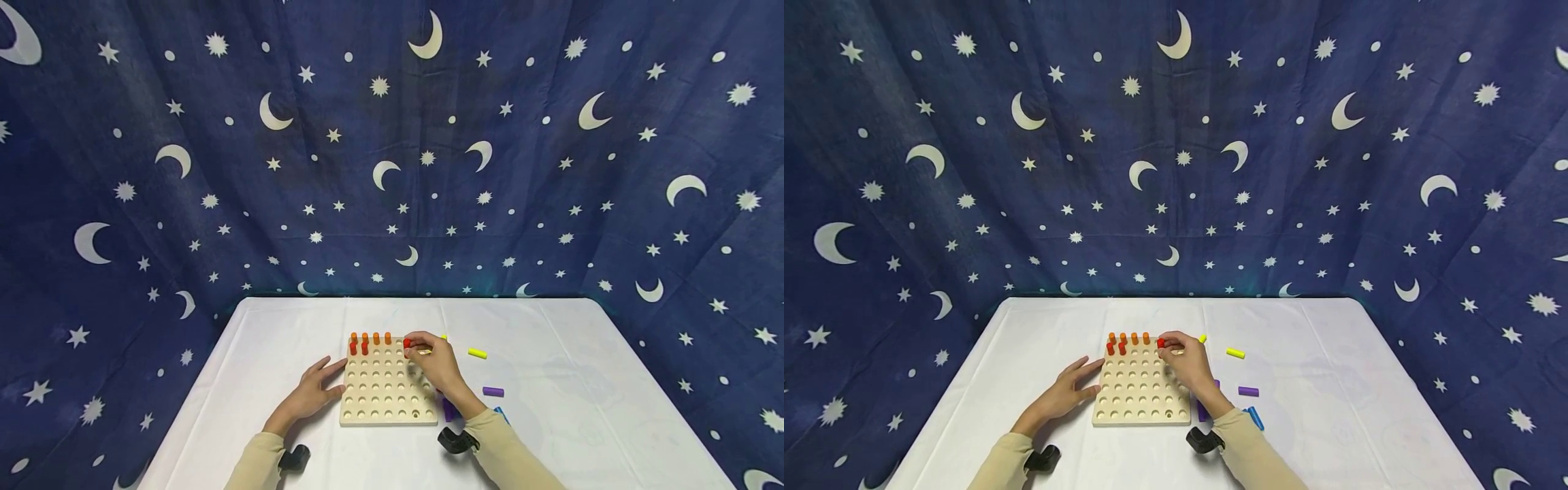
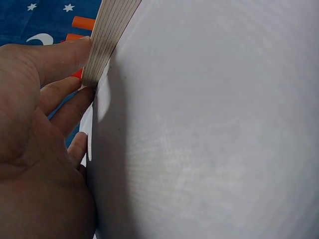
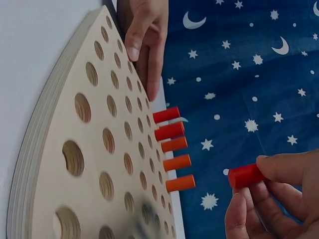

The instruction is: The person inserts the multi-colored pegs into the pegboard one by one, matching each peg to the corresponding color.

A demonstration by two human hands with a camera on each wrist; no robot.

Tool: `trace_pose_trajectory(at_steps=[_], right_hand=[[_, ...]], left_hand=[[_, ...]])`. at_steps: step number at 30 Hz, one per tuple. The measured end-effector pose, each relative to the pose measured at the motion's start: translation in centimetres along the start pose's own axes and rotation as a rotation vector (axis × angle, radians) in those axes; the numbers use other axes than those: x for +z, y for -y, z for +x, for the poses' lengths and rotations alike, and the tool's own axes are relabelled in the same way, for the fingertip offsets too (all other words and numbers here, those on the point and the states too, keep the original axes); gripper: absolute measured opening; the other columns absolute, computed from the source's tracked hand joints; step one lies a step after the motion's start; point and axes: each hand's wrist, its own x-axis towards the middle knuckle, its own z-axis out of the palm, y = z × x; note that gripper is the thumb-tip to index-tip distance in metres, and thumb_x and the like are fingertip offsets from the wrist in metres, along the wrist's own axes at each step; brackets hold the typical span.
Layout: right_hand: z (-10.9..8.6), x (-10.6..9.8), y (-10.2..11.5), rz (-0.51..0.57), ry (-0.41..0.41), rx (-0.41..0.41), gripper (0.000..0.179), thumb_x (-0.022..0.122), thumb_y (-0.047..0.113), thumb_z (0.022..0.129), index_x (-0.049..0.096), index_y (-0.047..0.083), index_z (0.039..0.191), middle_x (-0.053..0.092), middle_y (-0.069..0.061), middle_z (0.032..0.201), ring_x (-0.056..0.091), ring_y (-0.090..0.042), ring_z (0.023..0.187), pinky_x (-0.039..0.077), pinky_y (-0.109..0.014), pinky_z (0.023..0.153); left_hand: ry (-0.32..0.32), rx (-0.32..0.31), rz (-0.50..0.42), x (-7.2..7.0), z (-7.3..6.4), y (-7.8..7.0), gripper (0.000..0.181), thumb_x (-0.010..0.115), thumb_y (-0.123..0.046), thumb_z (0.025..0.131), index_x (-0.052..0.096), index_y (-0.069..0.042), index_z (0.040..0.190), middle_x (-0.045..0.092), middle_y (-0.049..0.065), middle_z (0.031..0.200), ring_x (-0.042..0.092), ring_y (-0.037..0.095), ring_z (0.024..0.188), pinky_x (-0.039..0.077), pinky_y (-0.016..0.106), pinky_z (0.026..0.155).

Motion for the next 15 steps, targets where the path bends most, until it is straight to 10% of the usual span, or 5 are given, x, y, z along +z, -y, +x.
trace_pose_trajectory(at_steps=[15], right_hand=[[0.8,2.8,-0.4,0.034,0.053,0.007,0.021,0.076,0.009,0.084,0.073,0.010,0.105,0.074,-0.009,0.094,0.071,-0.017,0.086,0.054,-0.018,0.072]], left_hand=[[0.001,-0.001,0.004,0.0,0.1,0.1,0.059,0.072,-0.033,0.087,0.053,-0.024,0.142,0.031,0.021,0.158,0.023,0.049,0.146,0.021,0.073,0.112]])
